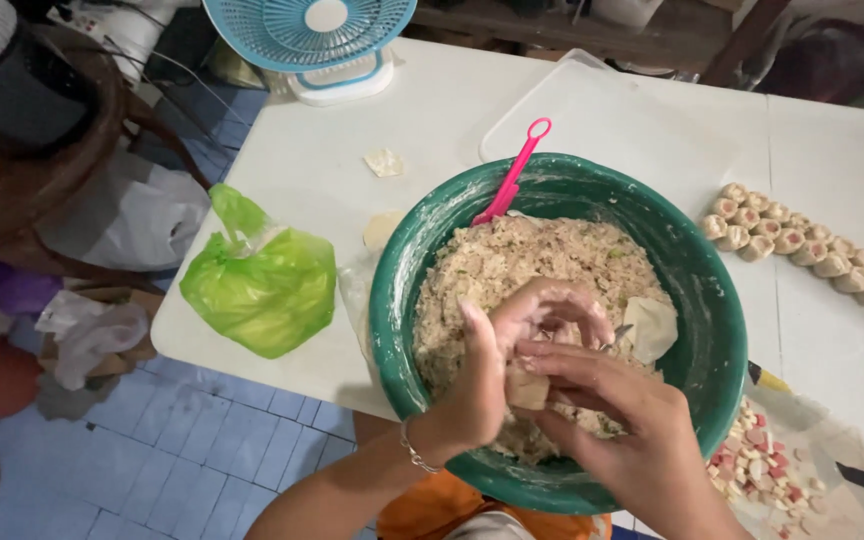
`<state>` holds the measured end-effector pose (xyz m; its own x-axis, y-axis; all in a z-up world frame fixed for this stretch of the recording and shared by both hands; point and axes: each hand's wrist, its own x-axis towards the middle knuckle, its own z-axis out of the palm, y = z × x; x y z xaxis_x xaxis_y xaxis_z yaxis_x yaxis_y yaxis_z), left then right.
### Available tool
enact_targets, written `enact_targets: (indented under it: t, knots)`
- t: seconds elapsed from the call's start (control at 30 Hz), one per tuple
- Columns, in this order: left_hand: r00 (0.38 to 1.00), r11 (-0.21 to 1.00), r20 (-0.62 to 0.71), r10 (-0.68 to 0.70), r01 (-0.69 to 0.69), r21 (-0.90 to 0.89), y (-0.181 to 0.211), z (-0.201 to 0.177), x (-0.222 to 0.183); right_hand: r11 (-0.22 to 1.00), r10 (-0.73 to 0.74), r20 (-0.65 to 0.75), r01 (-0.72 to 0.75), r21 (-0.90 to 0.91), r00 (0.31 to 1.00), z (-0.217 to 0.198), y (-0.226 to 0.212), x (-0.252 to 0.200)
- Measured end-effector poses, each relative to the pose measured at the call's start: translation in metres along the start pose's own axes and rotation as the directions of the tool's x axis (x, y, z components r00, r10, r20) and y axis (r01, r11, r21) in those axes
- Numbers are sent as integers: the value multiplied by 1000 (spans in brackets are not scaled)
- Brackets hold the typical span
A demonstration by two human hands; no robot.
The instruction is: The person is preparing dumplings by scooping meat filling into dough wrappers and folding them into shape.
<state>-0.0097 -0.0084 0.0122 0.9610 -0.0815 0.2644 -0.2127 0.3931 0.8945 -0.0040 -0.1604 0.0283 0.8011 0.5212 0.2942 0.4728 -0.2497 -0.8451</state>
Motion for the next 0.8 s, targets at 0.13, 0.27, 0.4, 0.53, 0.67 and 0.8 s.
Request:
enact_targets:
  t: [0.13,0.27,0.4,0.53,0.67,0.8]
  knots:
    - [994,995,-45,102,-103,-17,9,19,1,1000,-20,-57,20,2,998,1,12,-6]
    - [990,994,-127,53,-41,100,12,29,2,986,-165,-49,167,23,985,-4,22,-9]
    - [988,958,-113,103,-68,279,0,16,5,997,37,-7,-37,70,999,-32,40,-18]
    - [987,922,-158,40,25,386,-3,-27,-13,990,71,-95,-59,128,993,-103,88,-14]
    - [878,735,-435,-200,428,526,-5,-67,-24,909,399,-262,-416,-8,879,-176,162,6]
    - [682,415,-586,-438,731,542,-18,-88,-26,758,495,-334,-587,-286,802,-218,285,17]
